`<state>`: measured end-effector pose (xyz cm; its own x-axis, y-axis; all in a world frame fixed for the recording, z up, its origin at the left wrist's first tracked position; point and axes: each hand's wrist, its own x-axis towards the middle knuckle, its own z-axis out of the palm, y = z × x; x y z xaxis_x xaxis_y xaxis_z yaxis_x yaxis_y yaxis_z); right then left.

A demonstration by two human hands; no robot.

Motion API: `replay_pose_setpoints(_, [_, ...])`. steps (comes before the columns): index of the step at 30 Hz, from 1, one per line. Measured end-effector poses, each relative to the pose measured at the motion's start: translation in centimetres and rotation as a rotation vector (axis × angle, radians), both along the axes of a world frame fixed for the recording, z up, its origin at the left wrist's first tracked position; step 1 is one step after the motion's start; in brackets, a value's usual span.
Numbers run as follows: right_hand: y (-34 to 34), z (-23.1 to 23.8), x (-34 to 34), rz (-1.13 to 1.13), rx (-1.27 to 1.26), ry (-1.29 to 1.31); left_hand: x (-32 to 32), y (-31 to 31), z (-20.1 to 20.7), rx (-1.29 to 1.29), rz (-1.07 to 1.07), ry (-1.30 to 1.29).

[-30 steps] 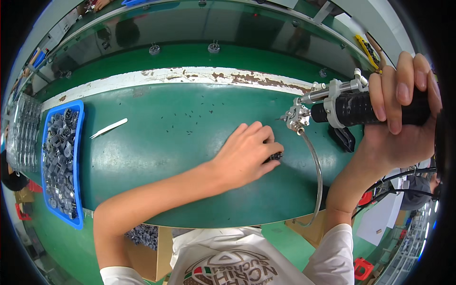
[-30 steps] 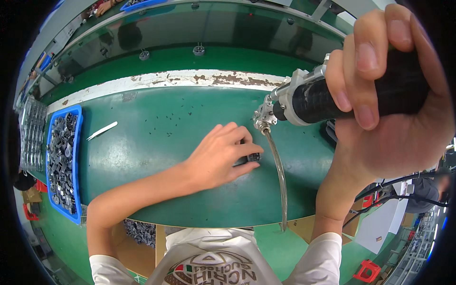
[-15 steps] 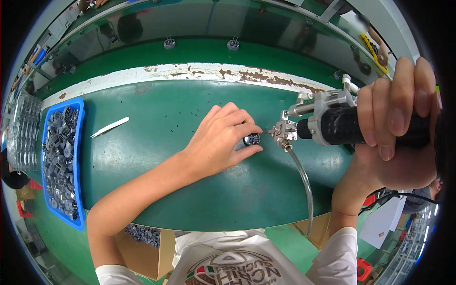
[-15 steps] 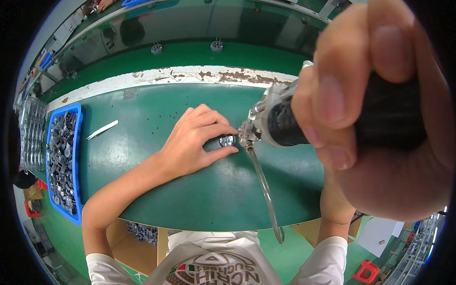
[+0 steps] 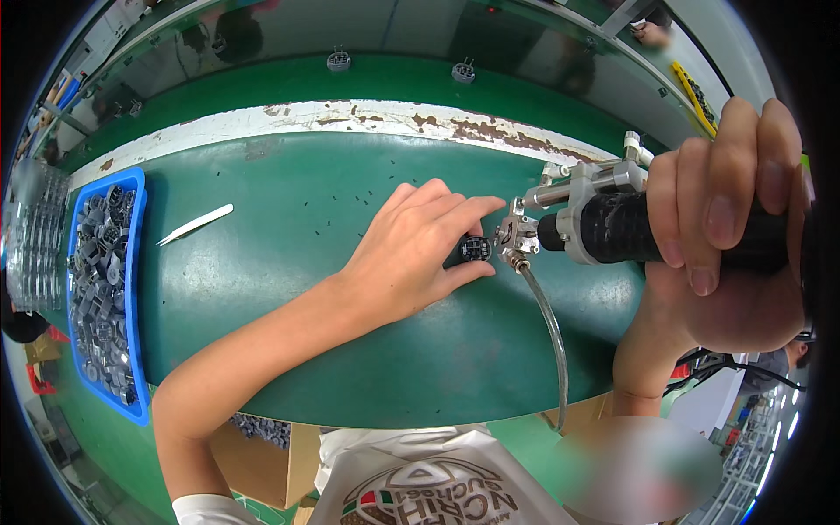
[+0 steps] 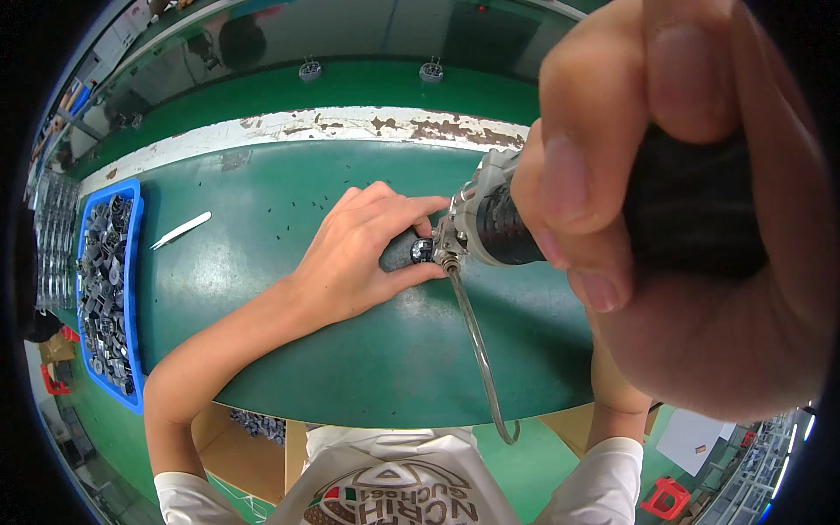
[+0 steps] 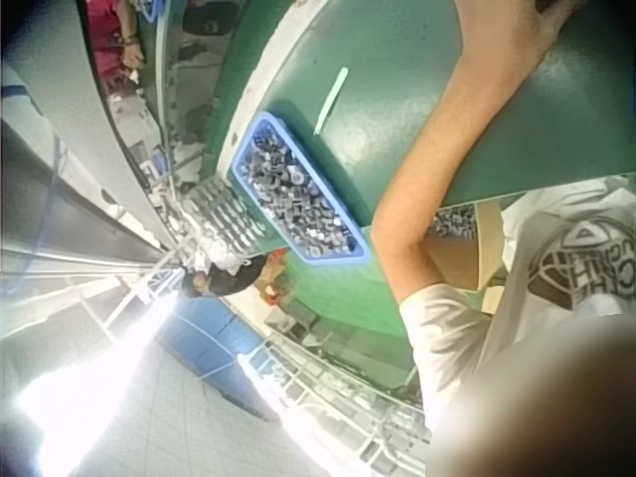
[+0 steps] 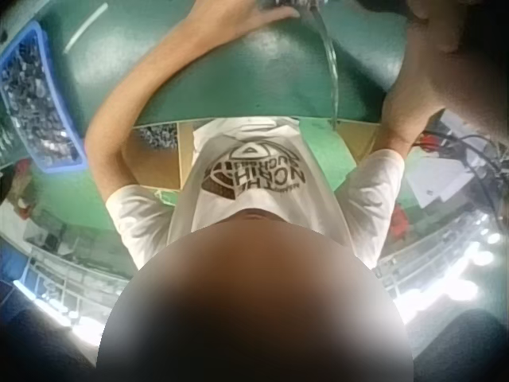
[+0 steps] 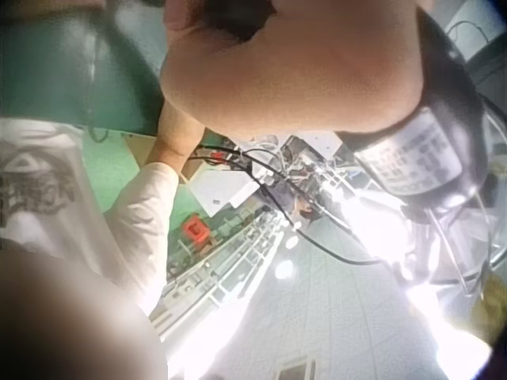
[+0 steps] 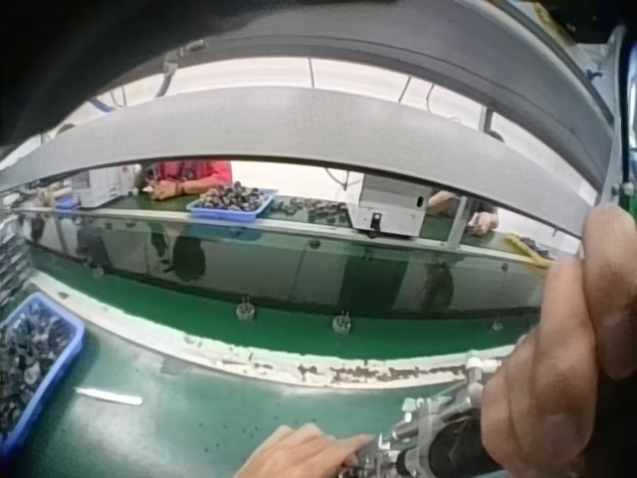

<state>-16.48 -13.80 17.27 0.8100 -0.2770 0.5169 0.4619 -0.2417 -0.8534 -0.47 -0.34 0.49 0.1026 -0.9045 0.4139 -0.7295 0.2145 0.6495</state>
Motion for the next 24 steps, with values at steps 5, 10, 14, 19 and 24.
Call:
replay_pose_setpoints(5, [0.0, -0.3, 0.2, -0.008, 0.004, 0.0, 0.0, 0.0, -0.1, 0.006, -0.007, 0.022])
replay_pose_setpoints(10, [0.2, -0.3, 0.8, 0.003, 0.062, 0.003, -0.5, 0.1, -0.4, 0.009, -0.003, 0.122])
replay_pose_setpoints(14, [0.4, -0.6, 1.4, -0.023, 0.16, -0.012, -0.5, 0.2, -0.7, -0.007, -0.008, 0.128])
replay_pose_setpoints(19, [-1.6, 0.5, -1.6, -0.065, 0.0, -0.122, -0.5, 0.0, 0.1, 0.04, 0.03, 0.049])
replay_pose_setpoints(24, [-4.6, 2.7, -8.6, -0.153, 0.026, -0.273, 1.4, 4.7, 2.9, -0.083, 0.192, -0.079])
